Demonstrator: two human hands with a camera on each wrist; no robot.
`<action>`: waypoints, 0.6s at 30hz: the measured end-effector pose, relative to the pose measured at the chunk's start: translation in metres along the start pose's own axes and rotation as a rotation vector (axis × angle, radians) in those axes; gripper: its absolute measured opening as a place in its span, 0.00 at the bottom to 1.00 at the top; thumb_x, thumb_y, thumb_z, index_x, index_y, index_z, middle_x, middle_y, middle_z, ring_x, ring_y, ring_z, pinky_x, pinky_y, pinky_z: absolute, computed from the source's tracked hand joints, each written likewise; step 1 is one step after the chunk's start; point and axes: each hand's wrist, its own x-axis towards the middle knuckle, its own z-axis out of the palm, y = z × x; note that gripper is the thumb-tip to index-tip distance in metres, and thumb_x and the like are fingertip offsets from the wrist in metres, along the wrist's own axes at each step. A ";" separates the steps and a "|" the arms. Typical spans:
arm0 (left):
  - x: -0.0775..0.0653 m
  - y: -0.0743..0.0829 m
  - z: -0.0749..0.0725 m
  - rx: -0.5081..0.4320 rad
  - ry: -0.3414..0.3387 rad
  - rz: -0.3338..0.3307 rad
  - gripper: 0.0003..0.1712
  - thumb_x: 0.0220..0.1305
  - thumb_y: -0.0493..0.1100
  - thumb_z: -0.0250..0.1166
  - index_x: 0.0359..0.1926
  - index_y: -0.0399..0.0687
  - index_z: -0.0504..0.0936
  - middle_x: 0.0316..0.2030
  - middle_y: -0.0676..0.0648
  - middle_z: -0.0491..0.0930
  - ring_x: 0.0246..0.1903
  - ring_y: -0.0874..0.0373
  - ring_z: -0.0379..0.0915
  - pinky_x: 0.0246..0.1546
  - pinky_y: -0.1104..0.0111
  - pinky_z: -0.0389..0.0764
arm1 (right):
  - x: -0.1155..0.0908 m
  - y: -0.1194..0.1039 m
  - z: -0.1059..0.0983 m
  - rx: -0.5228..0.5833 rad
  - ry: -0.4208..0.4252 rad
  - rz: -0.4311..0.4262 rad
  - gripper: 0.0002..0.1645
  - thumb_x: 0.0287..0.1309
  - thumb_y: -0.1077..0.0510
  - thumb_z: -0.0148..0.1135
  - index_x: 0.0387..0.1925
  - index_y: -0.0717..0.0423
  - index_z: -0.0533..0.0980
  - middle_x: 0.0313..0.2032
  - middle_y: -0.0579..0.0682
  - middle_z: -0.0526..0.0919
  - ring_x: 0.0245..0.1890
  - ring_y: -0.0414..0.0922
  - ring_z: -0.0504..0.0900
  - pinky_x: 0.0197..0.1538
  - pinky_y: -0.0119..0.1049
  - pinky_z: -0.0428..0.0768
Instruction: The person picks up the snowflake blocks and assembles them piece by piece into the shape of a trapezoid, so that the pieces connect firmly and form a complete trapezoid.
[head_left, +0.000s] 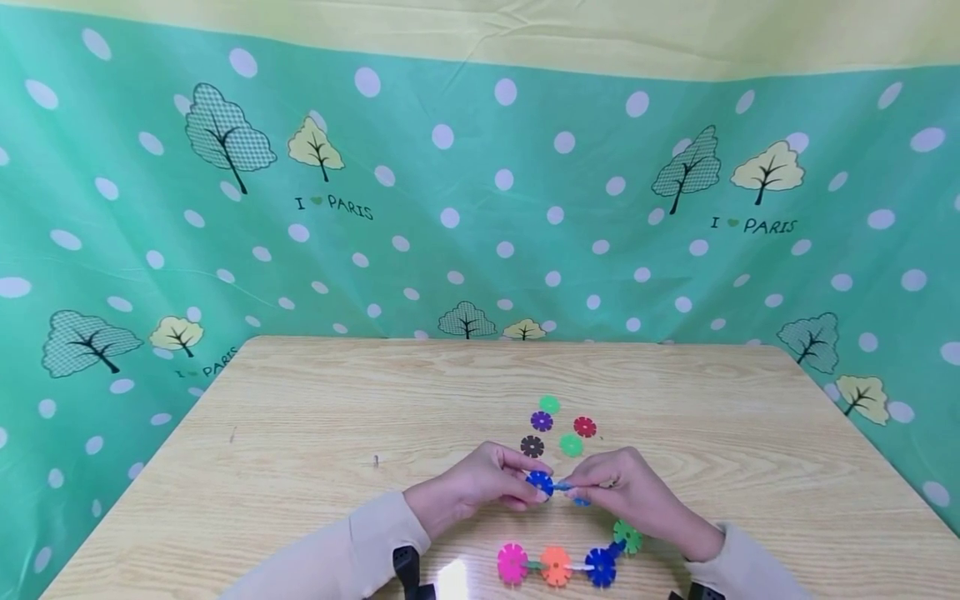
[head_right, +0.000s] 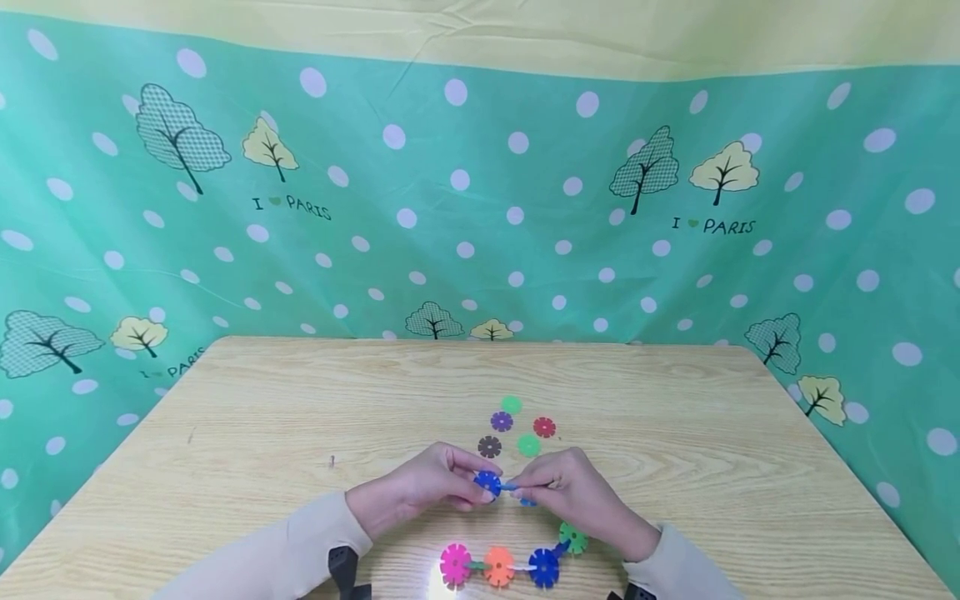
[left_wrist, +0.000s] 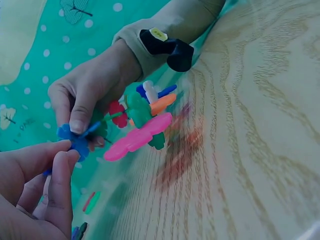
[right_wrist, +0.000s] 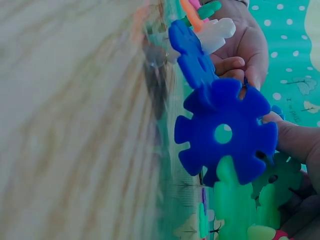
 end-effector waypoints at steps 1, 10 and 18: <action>0.000 0.000 0.000 0.001 0.000 -0.004 0.19 0.48 0.27 0.69 0.44 0.40 0.84 0.29 0.41 0.85 0.21 0.63 0.79 0.25 0.72 0.82 | 0.000 0.000 0.000 0.000 -0.004 0.000 0.08 0.55 0.67 0.62 0.36 0.67 0.83 0.33 0.57 0.86 0.32 0.47 0.85 0.31 0.34 0.83; 0.001 -0.002 0.003 0.004 0.025 0.018 0.18 0.47 0.28 0.70 0.43 0.41 0.84 0.28 0.41 0.85 0.21 0.62 0.80 0.26 0.71 0.83 | 0.000 -0.001 0.001 -0.027 0.006 0.012 0.07 0.55 0.65 0.63 0.35 0.66 0.83 0.32 0.56 0.86 0.31 0.46 0.85 0.28 0.32 0.82; -0.003 0.000 0.003 0.103 0.069 0.143 0.20 0.46 0.32 0.73 0.44 0.42 0.84 0.24 0.47 0.83 0.25 0.60 0.80 0.30 0.69 0.83 | -0.001 -0.006 0.001 -0.069 0.051 0.125 0.10 0.57 0.58 0.64 0.36 0.61 0.84 0.35 0.51 0.87 0.35 0.38 0.84 0.29 0.32 0.82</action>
